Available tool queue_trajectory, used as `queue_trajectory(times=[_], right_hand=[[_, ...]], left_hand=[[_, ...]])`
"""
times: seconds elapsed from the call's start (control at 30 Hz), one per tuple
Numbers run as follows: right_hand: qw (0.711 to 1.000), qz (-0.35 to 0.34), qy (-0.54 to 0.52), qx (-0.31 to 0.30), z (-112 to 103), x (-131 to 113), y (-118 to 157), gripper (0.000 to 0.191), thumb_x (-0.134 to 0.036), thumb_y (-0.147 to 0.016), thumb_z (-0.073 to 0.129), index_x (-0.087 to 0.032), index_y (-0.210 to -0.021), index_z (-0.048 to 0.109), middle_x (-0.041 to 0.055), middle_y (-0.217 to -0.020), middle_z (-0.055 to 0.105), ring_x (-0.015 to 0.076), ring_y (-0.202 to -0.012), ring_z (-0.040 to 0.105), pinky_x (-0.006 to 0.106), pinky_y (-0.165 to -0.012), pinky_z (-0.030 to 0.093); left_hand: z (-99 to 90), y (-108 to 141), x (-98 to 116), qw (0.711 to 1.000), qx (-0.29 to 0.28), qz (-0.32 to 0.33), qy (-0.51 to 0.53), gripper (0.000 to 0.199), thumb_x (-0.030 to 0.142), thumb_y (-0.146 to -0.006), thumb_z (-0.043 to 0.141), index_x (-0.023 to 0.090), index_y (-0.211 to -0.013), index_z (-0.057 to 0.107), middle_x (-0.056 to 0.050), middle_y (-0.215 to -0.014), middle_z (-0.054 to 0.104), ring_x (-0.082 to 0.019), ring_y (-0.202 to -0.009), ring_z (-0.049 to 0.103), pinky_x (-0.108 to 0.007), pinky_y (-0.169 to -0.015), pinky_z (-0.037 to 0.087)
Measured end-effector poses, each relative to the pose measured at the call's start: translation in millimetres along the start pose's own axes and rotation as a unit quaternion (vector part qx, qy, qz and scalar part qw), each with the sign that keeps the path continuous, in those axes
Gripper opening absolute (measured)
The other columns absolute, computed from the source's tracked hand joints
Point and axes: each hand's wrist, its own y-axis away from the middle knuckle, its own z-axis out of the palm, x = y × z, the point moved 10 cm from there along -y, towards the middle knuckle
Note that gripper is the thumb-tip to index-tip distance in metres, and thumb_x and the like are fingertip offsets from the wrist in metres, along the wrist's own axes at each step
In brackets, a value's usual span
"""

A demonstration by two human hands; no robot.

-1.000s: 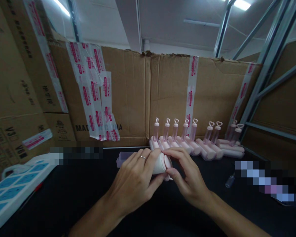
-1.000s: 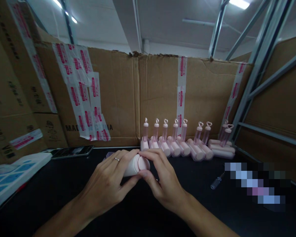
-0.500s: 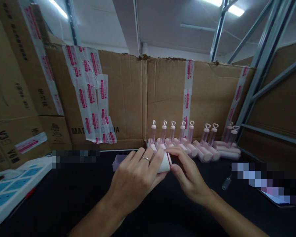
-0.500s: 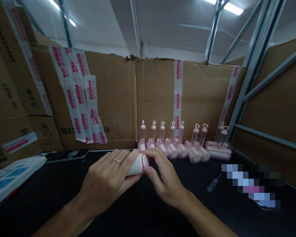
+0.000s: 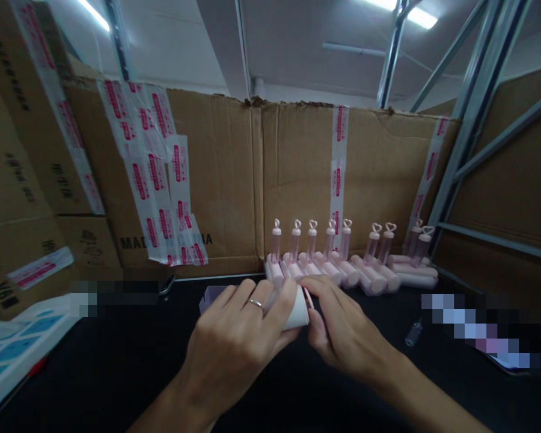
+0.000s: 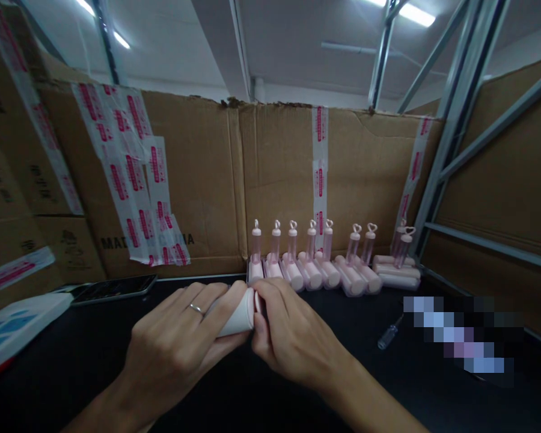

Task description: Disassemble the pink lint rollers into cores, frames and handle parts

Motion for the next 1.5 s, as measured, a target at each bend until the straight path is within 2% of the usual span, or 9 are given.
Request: queue_trajectory(times=[0.17,0.57,0.87,1.23,1.4,1.5], right_hand=[[0.999,-0.017,0.038,0.01,-2.2,-10.2,-3.7,0.034,-0.007,-0.094,0.038,-0.014,-0.126,0.047,0.0154,-0.106,0.068,0.0271,-0.099,0.07,0.04,-0.084,0.063],[0.999,0.005,0.029,0.024,-4.7,-10.3,-4.3,0.026,-0.007,-0.097,0.036,-0.014,-0.117,0.049,0.0137,-0.099,0.068,0.0272,-0.099,0.07,0.037,-0.081,0.063],[0.999,0.04,0.016,0.02,1.4,-2.6,2.5,0.028,-0.011,-0.101,0.033,-0.014,-0.124,0.047,0.0149,-0.108,0.067,0.0255,-0.101,0.069,0.038,-0.085,0.061],[0.995,0.1,-0.021,0.013,3.3,5.1,3.7,0.021,-0.014,-0.104,0.032,-0.018,-0.116,0.049,0.0125,-0.106,0.066,0.023,-0.098,0.067,0.034,-0.08,0.057],[0.992,0.117,-0.057,-0.002,5.9,7.5,5.4,0.021,-0.015,-0.105,0.033,-0.017,-0.119,0.049,0.0102,-0.105,0.063,0.0221,-0.1,0.064,0.034,-0.087,0.052],[0.982,0.145,-0.116,-0.018,11.1,13.1,5.9,0.018,-0.019,-0.105,0.038,-0.018,-0.119,0.05,0.0085,-0.107,0.061,0.0203,-0.1,0.061,0.032,-0.088,0.048]], left_hand=[[-0.8,1.5,1.0,1.0,0.011,-0.005,-0.001,0.029,0.036,-0.103,0.053,0.012,-0.117,0.061,-0.008,-0.09,0.075,-0.025,-0.071,0.069,-0.039,-0.063,0.052],[0.9,2.8,-0.3,0.999,0.016,-0.032,0.001,0.032,0.039,-0.103,0.052,0.013,-0.118,0.062,-0.007,-0.086,0.075,-0.024,-0.068,0.069,-0.037,-0.058,0.048],[0.3,2.6,-0.7,0.999,0.02,-0.046,-0.01,0.034,0.041,-0.104,0.05,0.013,-0.119,0.062,-0.006,-0.084,0.074,-0.023,-0.068,0.069,-0.035,-0.059,0.044],[0.9,2.7,0.9,0.997,0.016,-0.061,-0.035,0.032,0.038,-0.102,0.056,0.013,-0.12,0.062,-0.006,-0.085,0.074,-0.023,-0.068,0.068,-0.036,-0.062,0.043],[6.1,7.8,-3.7,0.997,0.011,-0.077,0.001,0.031,0.038,-0.101,0.056,0.014,-0.12,0.06,-0.006,-0.085,0.073,-0.024,-0.068,0.068,-0.036,-0.063,0.046],[13.3,13.1,-12.4,0.991,0.004,-0.116,0.061,0.037,0.044,-0.1,0.056,0.016,-0.124,0.057,-0.008,-0.095,0.073,-0.026,-0.079,0.071,-0.036,-0.068,0.051]])
